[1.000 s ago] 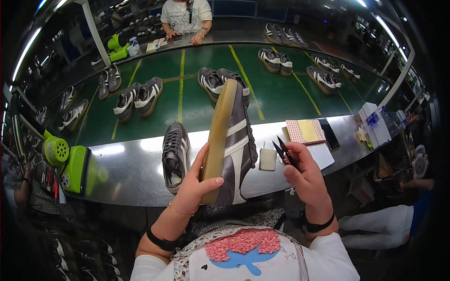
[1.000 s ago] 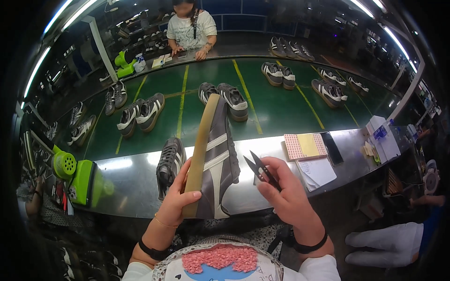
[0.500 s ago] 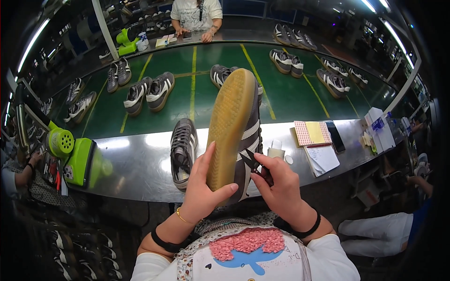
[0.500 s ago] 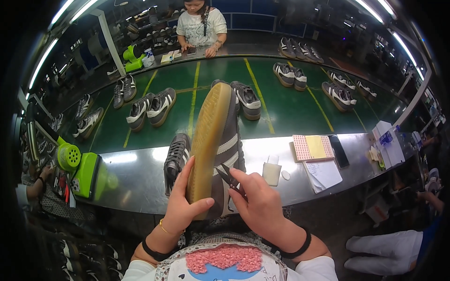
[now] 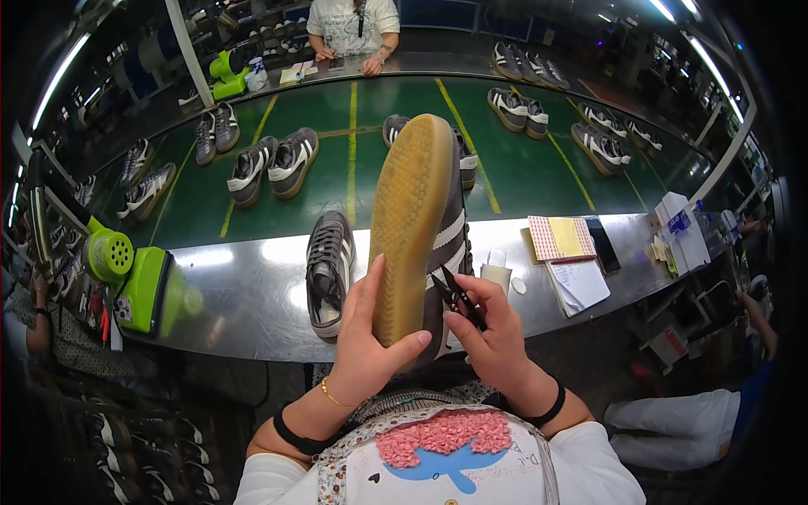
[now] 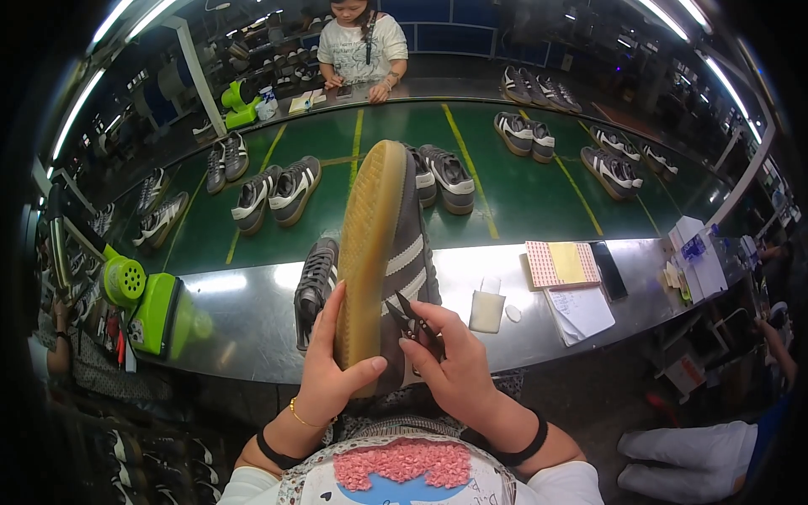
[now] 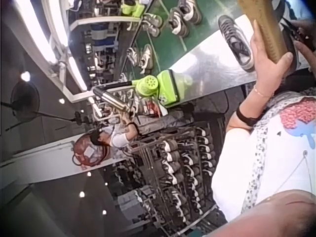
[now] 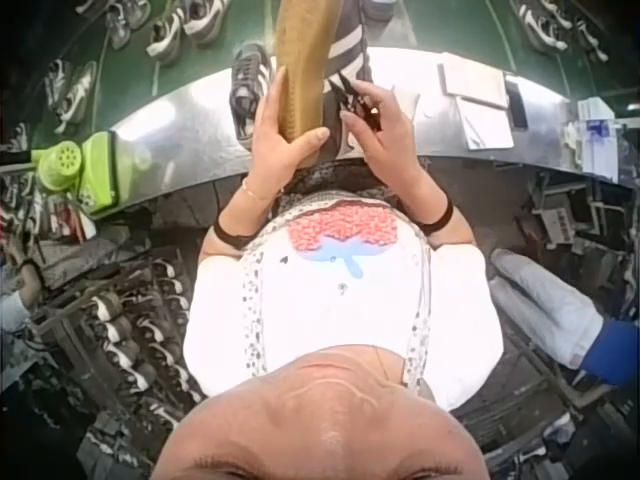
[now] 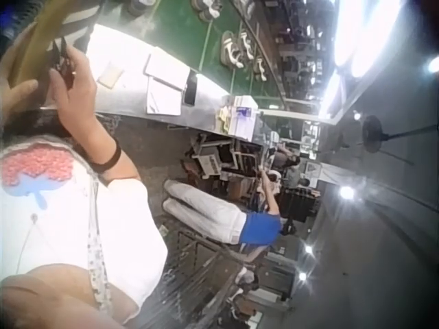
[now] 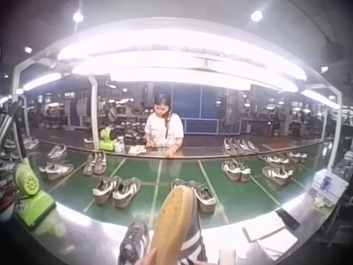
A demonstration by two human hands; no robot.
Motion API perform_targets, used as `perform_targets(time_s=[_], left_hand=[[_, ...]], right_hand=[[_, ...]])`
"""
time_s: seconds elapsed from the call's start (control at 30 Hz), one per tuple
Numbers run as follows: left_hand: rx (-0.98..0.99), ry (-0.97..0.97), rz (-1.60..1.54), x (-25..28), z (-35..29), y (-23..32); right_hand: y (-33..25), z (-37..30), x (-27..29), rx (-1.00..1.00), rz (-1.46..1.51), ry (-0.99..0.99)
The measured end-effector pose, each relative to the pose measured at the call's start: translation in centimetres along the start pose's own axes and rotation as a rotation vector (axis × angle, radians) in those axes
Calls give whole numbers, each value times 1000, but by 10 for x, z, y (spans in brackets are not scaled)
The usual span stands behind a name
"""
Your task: Inspecting manufactured shoes, marking them with a pen, and moving them along the assembly line.
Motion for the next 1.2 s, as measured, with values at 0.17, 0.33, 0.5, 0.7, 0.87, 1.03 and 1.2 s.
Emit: perform_targets(time_s=[0.17, 0.33, 0.5, 0.7, 0.87, 1.03, 1.2], left_hand=[[1, -19, 19, 7, -1, 2], [25, -37, -15, 11, -2, 4], [10, -43, 12, 18, -3, 5], [34, -59, -19, 22, -4, -1], [56, -85, -59, 24, -4, -2], [66, -80, -103, 27, -5, -7], [13, -47, -2, 33, -7, -3]], right_hand=[[17, -3, -9, -111, 209, -74], [26, -6, -20, -284, 588, -153], [25, -7, -28, -397, 803, -183], [25, -9, -32, -440, 930, -191], [23, -11, -33, -391, 909, -168], [-17, -3, -11, 36, -35, -45], [-28, 0, -19, 132, -155, -25]])
Point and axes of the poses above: each hand's wrist, its own z-axis towards the middle knuckle, its own x-axis out of the back of the hand, y = z × x, the point moved 9 cm from there along z, towards the middle knuckle, and after that the axes turned 5 degrees about z, right-handed, at the moved point
